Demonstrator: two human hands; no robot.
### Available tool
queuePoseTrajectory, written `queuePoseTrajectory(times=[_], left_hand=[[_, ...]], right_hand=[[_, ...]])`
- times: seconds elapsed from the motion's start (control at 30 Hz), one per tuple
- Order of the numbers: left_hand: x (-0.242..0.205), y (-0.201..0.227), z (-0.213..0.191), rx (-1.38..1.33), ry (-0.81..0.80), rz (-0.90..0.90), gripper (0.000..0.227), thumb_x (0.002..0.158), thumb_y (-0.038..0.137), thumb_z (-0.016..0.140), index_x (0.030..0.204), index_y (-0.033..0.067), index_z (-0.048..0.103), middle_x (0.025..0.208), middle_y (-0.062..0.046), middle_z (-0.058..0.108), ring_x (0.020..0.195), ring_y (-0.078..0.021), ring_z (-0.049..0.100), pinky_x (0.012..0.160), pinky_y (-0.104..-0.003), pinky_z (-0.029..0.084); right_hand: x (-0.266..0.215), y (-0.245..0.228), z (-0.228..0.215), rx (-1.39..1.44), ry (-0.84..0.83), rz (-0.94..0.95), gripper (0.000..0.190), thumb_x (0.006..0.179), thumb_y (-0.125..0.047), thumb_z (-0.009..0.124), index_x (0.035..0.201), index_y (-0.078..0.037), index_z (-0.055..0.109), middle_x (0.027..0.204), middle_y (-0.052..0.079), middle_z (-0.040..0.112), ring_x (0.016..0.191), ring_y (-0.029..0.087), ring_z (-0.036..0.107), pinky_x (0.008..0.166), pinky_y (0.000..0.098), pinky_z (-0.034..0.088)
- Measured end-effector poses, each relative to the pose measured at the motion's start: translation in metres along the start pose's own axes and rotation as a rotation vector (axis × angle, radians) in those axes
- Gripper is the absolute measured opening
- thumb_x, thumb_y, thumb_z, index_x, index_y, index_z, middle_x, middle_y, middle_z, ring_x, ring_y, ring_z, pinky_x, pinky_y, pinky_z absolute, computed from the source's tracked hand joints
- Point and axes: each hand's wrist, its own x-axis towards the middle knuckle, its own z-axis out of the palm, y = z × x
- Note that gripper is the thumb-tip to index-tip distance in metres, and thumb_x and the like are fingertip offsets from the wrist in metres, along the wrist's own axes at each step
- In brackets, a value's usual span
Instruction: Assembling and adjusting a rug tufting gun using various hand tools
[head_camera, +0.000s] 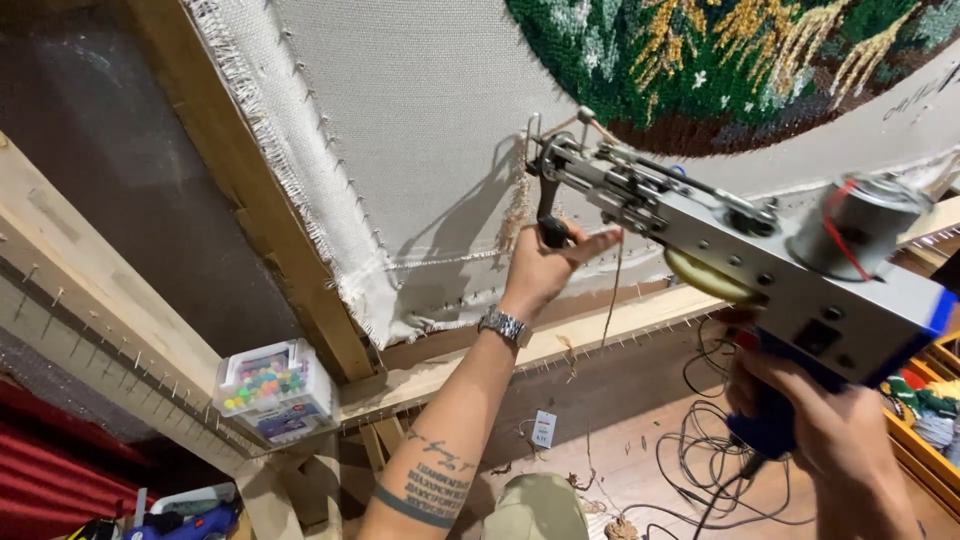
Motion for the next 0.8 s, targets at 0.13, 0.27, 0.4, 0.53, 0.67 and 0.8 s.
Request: queuePoseTrajectory(times=[0.13,0.27,0.4,0.53,0.67,0.8], left_hand=[[-0.03,0.028,-0.004,0.184,-0.198,-0.131,0.022,0.088,0.039,0.079,0.09,0.0186,0.071,0.065,0.003,0.061,0.052,-0.0061,0.047,0.048,-0.022,0.042],[-0.031,0.021,-0.027,0.354,-0.113,0.087,0.059,0.076,0.07,0.067,0.084,0.0116,0.065,0.068,0.001,0.064,0.052,-0.0095,0.054,0.048,-0.021,0.044],[-0.017,-0.005,-0.069,0.796,0.322,0.542,0.047,0.089,0.05,0.076,0.104,0.0054,0.069,0.089,-0.007,0.07,0.072,-0.0138,0.063,0.067,-0.026,0.056],[-0.009,-0.027,-0.079,0.929,0.338,0.536,0.048,0.1,0.049,0.069,0.121,0.0056,0.065,0.103,-0.017,0.073,0.09,-0.0281,0.075,0.076,-0.036,0.064],[-0.003,-0.036,-0.074,1.137,0.404,0.741,0.03,0.104,0.026,0.065,0.121,0.0033,0.071,0.106,-0.014,0.076,0.081,-0.0206,0.073,0.07,-0.03,0.063],[0.006,-0.043,-0.075,1.226,0.469,0.84,0.015,0.101,0.019,0.071,0.11,0.0107,0.079,0.098,-0.008,0.079,0.078,-0.0211,0.073,0.067,-0.033,0.061]], right_hand=[[-0.013,0.013,-0.046,0.088,-0.028,0.07,0.023,0.095,-0.008,0.056,0.11,0.009,0.056,0.067,0.016,0.043,0.056,0.025,0.041,0.051,0.0363,0.033],[-0.026,0.003,-0.061,0.013,-0.027,0.064,0.051,0.091,-0.013,0.054,0.132,0.015,0.061,0.06,0.016,0.036,0.051,0.026,0.037,0.05,0.0402,0.028],[-0.032,0.027,-0.102,0.067,-0.019,0.072,0.049,0.093,-0.011,0.054,0.135,0.013,0.062,0.071,0.017,0.043,0.054,0.028,0.038,0.05,0.0407,0.028],[-0.035,0.038,-0.118,0.067,0.007,0.092,0.043,0.095,-0.01,0.054,0.13,0.013,0.062,0.071,0.019,0.041,0.055,0.03,0.037,0.051,0.0422,0.027],[-0.04,0.034,-0.122,0.043,0.078,0.138,0.035,0.097,-0.007,0.052,0.122,0.015,0.061,0.073,0.023,0.039,0.056,0.034,0.035,0.053,0.0457,0.027],[-0.045,0.025,-0.117,0.006,0.094,0.132,0.034,0.097,-0.006,0.05,0.121,0.016,0.061,0.073,0.023,0.038,0.057,0.033,0.034,0.052,0.0452,0.026]])
